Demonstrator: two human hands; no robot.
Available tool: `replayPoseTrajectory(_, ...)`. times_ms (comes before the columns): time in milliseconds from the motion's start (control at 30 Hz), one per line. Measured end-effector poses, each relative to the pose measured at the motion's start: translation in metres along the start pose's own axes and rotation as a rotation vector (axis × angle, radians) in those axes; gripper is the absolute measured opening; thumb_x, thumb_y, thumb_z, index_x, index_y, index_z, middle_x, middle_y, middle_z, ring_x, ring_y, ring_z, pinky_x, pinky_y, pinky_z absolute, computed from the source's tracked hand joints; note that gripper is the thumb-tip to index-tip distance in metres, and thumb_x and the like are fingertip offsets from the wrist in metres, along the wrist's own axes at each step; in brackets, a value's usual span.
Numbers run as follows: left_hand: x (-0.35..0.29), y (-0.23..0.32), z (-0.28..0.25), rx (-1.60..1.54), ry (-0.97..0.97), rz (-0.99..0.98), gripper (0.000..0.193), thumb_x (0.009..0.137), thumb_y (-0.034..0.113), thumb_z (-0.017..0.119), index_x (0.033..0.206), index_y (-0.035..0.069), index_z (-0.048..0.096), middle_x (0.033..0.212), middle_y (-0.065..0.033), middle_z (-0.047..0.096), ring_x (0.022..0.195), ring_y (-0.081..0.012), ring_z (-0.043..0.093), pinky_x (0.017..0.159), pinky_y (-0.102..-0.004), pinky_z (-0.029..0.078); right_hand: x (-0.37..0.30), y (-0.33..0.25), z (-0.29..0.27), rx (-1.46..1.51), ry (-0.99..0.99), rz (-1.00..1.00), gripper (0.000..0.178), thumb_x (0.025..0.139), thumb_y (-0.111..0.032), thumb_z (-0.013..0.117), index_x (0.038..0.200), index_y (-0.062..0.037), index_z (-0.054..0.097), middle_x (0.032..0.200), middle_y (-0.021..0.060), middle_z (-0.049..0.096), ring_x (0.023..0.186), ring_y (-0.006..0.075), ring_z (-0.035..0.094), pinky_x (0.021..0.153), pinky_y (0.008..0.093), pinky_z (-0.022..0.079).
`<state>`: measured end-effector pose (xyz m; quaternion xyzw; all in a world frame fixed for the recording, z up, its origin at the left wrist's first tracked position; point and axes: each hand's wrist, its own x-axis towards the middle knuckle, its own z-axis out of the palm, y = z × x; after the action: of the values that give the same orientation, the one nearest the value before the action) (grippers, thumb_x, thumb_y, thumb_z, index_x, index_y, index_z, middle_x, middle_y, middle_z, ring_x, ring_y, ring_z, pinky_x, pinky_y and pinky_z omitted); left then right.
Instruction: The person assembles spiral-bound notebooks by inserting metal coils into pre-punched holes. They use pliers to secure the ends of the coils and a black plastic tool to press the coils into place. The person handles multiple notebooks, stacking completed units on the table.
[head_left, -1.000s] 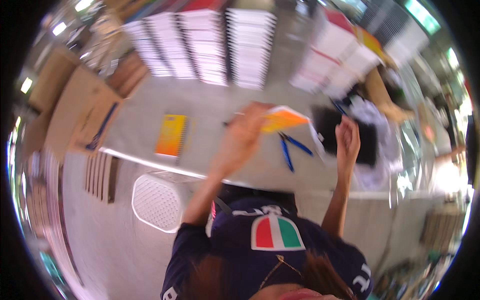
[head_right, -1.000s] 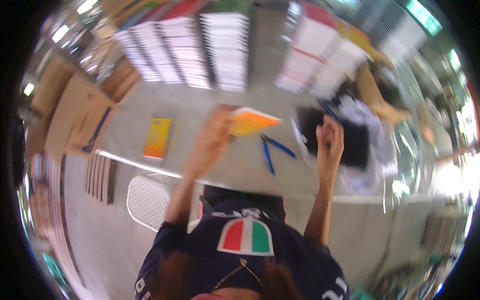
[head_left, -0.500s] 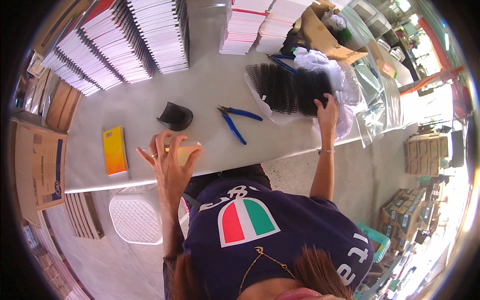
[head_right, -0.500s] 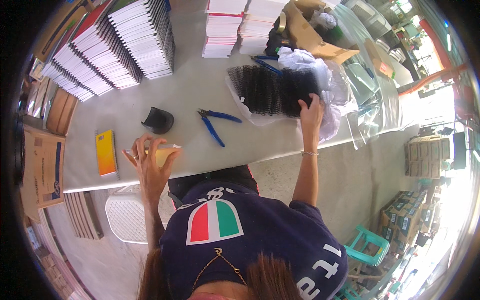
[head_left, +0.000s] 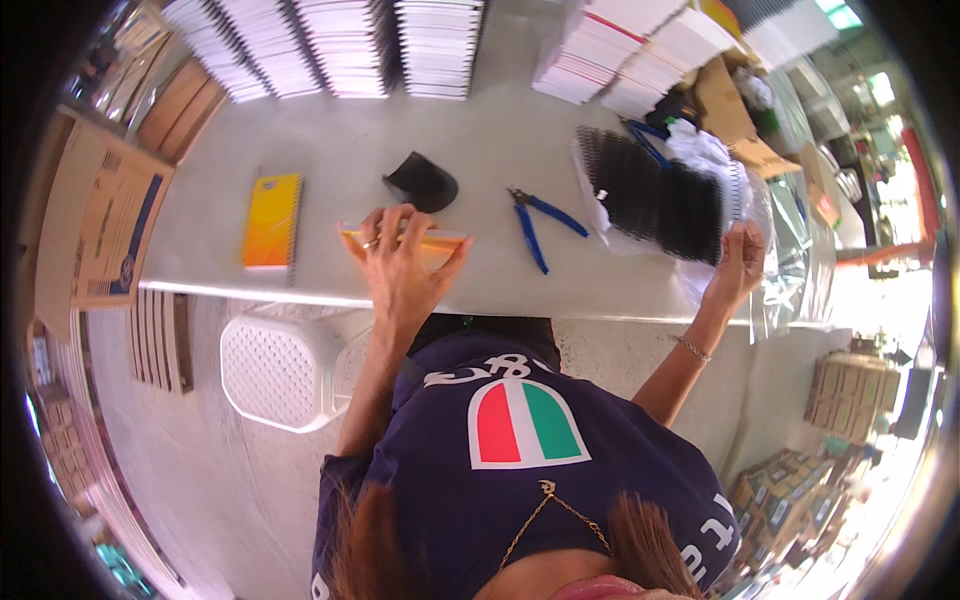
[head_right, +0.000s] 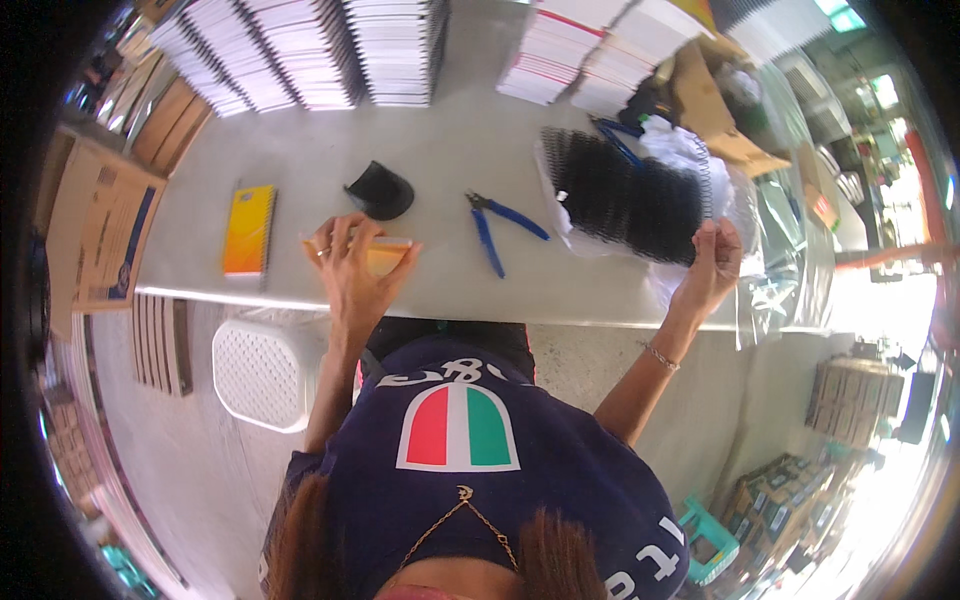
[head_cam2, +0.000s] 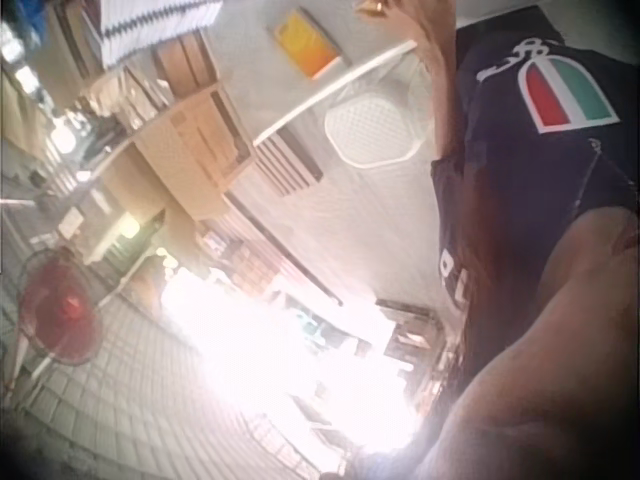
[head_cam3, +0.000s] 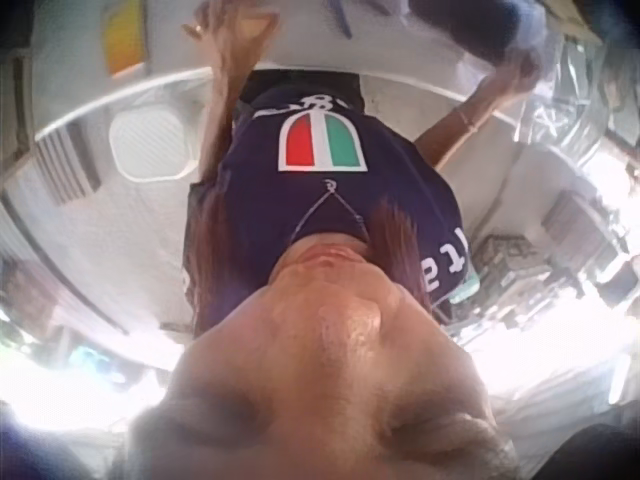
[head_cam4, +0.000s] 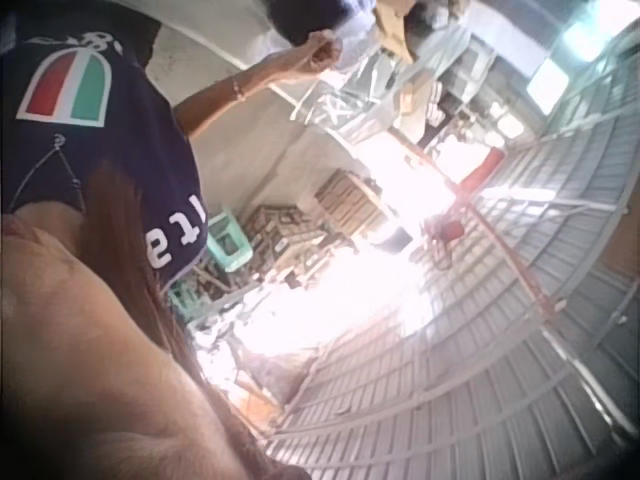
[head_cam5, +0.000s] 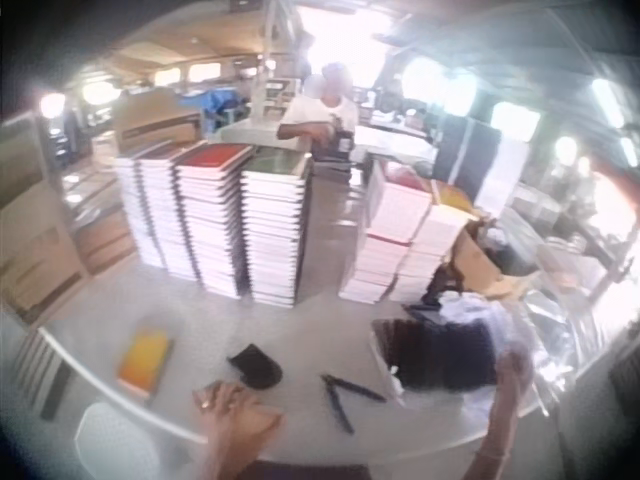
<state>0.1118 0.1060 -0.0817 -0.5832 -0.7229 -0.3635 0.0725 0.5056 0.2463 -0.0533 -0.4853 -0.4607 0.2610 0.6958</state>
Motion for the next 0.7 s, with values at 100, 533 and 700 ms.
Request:
replayPoseTrajectory(100,-0.004,-0.001,0.002,0.014,-0.013,-0.022,0.038,0.068,0.037,0.086,0.088,0.012,0.065,0.102,-0.0043,0.057,0.113,-0.0312,0.048,0.105,-0.0688,0.019,-0.017,-0.027,0.046,0.283,-0.094,0.109,0.037,0.092,-0.006,0.069,0.125,-0.0011,0.054,0.102,0.0086,0.064,0.09,0.0152,0.063,0.083,0.0289,0.054)
replayPoseTrajectory(533,0.0,0.003,-0.006,-0.054,-0.037,-0.077,0.033,0.067,0.035,0.084,0.087,0.017,0.067,0.1,-0.0009,0.057,0.11,-0.0278,0.05,0.099,-0.0557,0.027,-0.141,-0.039,0.177,-0.07,-1.091,0.138,0.024,0.094,-0.008,0.063,0.117,-0.0012,0.06,0.103,0.0104,0.068,0.083,0.0159,0.063,0.079,0.0322,0.052)
replayPoseTrajectory(700,-0.001,0.002,-0.004,-0.048,-0.018,-0.058,0.033,0.067,0.039,0.08,0.089,0.019,0.065,0.101,0.0013,0.055,0.104,-0.0243,0.05,0.094,-0.0601,0.027,-0.147,-0.043,0.18,-0.241,-1.131,-0.028,0.017,0.088,-0.003,0.065,0.104,0.0014,0.065,0.098,0.0096,0.069,0.079,0.0194,0.064,0.077,0.0323,0.05)
